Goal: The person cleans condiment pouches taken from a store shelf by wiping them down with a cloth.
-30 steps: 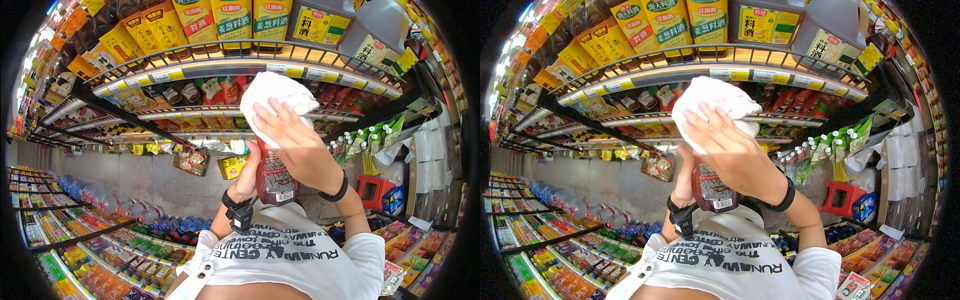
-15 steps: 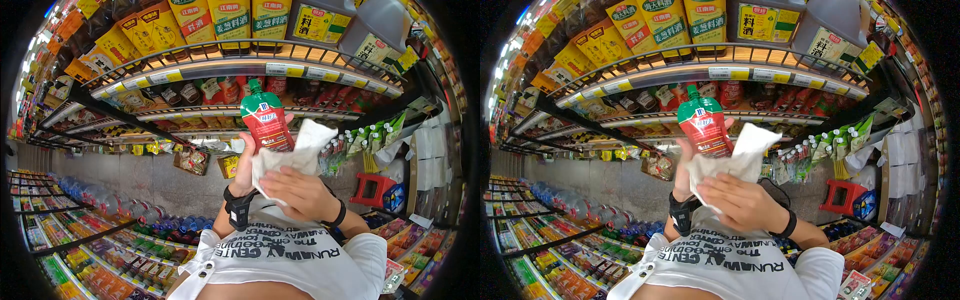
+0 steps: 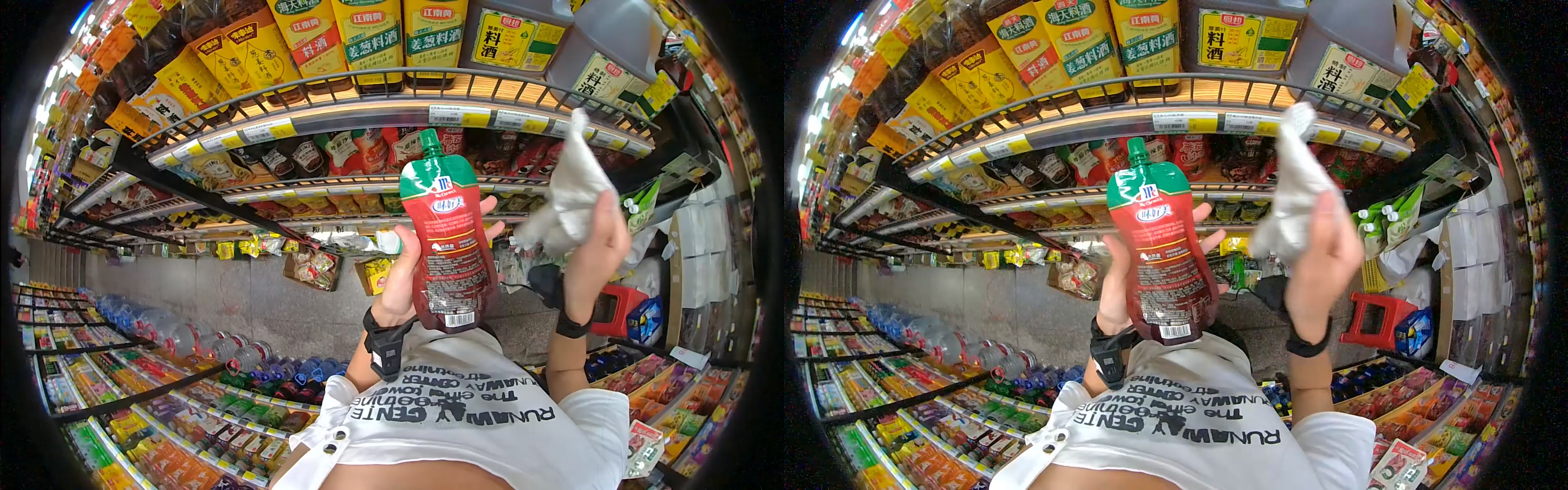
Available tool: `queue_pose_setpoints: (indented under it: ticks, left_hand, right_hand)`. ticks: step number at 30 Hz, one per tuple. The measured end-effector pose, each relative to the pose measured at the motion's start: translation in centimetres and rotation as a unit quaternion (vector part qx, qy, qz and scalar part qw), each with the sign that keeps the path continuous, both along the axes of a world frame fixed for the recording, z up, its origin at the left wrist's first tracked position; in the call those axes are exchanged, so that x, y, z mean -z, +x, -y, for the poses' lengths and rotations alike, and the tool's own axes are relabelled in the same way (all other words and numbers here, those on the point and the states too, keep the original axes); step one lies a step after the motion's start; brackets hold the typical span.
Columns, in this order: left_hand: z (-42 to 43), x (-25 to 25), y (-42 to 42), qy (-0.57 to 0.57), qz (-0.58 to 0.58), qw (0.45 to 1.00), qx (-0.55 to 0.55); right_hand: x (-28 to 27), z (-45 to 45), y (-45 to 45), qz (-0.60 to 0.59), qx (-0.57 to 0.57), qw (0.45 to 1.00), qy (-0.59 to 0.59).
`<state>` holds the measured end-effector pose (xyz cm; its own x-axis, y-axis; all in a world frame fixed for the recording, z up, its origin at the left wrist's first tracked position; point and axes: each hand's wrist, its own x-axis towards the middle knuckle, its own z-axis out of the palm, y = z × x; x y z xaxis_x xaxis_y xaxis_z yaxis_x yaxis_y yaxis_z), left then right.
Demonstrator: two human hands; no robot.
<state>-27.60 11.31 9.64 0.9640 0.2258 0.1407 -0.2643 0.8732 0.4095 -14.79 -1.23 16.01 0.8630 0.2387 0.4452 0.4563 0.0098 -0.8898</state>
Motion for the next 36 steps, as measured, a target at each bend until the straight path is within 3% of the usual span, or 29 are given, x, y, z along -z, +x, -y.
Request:
queue_pose_setpoints:
  ticks: [2, 3, 5, 8, 12, 14, 15, 16, 18, 20, 22, 24, 25, 26, 27, 28, 29, 30, 32, 34, 36]
  left_hand:
    - [0.5, -0.3, 0.0, 0.013, 0.004, 1.000, -0.001]
    - [0.3, 1.5, -1.0, 0.021, -0.053, 0.998, 0.004]
    - [0.5, 0.9, -1.4, 0.050, -0.098, 0.994, -0.021]
    - [0.3, 0.8, -1.9, 0.075, -0.142, 0.986, -0.034]
    - [0.3, 1.1, -1.8, 0.062, -0.178, 0.980, -0.067]
    - [0.2, 3.1, -2.4, 0.105, -0.210, 0.968, -0.085]
    - [-0.4, 3.3, -2.0, 0.016, -0.128, 0.991, -0.044]
    - [-0.5, 3.0, -2.2, 0.084, -0.176, 0.979, -0.060]
    - [-0.2, 0.9, -0.1, -0.070, -0.011, 0.997, 0.006]
    - [-0.2, 0.5, 0.0, -0.017, -0.017, 1.000, -0.018]
    - [-0.1, -0.1, 0.0, 0.038, -0.023, 0.998, -0.039]
    - [0.2, -0.8, -0.2, 0.043, -0.038, 0.998, -0.035]
    - [0.2, -0.5, 0.0, 0.030, -0.030, 0.999, -0.031]
    - [0.2, -0.4, -0.1, 0.030, -0.031, 0.999, -0.029]
    - [0.1, -0.4, -0.2, 0.002, -0.010, 1.000, -0.017]
    - [0.1, -0.3, -0.2, -0.026, 0.011, 1.000, -0.003]
    - [0.1, 0.4, -0.1, -0.013, 0.022, 1.000, -0.007]
    - [0.1, 0.4, -0.1, -0.013, 0.023, 1.000, -0.006]
    - [0.0, 0.3, -0.2, -0.003, 0.016, 1.000, -0.012]
    - [0.3, 0.3, -0.2, -0.022, -0.004, 1.000, -0.022]
    - [0.0, 1.2, -0.4, 0.011, -0.006, 1.000, 0.024]
  right_hand:
    - [-0.1, -1.8, -0.9, 0.134, -0.147, 0.976, -0.093]
    - [0.4, -2.9, -0.9, 0.208, -0.225, 0.942, -0.140]
    - [0.3, -4.4, -1.4, 0.311, -0.278, 0.882, -0.219]
    - [0.6, -3.6, -1.6, 0.311, -0.313, 0.858, -0.264]
    - [2.0, -1.4, -2.3, 0.204, -0.404, 0.870, -0.194]
    - [2.6, 0.0, -2.4, 0.215, -0.414, 0.861, -0.201]
    - [2.8, 0.6, -2.6, 0.227, -0.431, 0.850, -0.201]
    - [3.1, 1.2, -2.8, 0.239, -0.449, 0.837, -0.201]
    - [3.9, 2.5, -3.1, 0.249, -0.456, 0.831, -0.196]
    - [4.3, 3.4, -3.4, 0.217, -0.499, 0.822, -0.166]
    - [4.3, 3.7, -3.6, 0.234, -0.489, 0.828, -0.144]
    - [5.1, 4.4, -3.3, 0.048, -0.520, 0.852, -0.048]
    - [4.8, 4.1, -3.5, -0.051, -0.469, 0.882, 0.015]
    - [6.0, 6.8, -1.9, -0.119, -0.374, 0.917, -0.078]
    - [9.0, 7.2, -2.0, -0.181, -0.096, 0.978, -0.039]
    - [6.2, 5.6, -0.8, -0.334, -0.103, 0.934, 0.069]
    - [6.1, 4.9, 1.2, -0.367, -0.045, 0.918, 0.140]
    - [3.6, 4.3, 1.6, -0.310, -0.094, 0.935, 0.147]
    - [1.7, 3.0, 1.3, -0.231, -0.068, 0.952, 0.191]
    - [1.7, 2.0, 0.3, -0.175, -0.099, 0.978, 0.055]
    - [1.5, -0.8, -0.9, -0.010, -0.207, 0.972, -0.106]
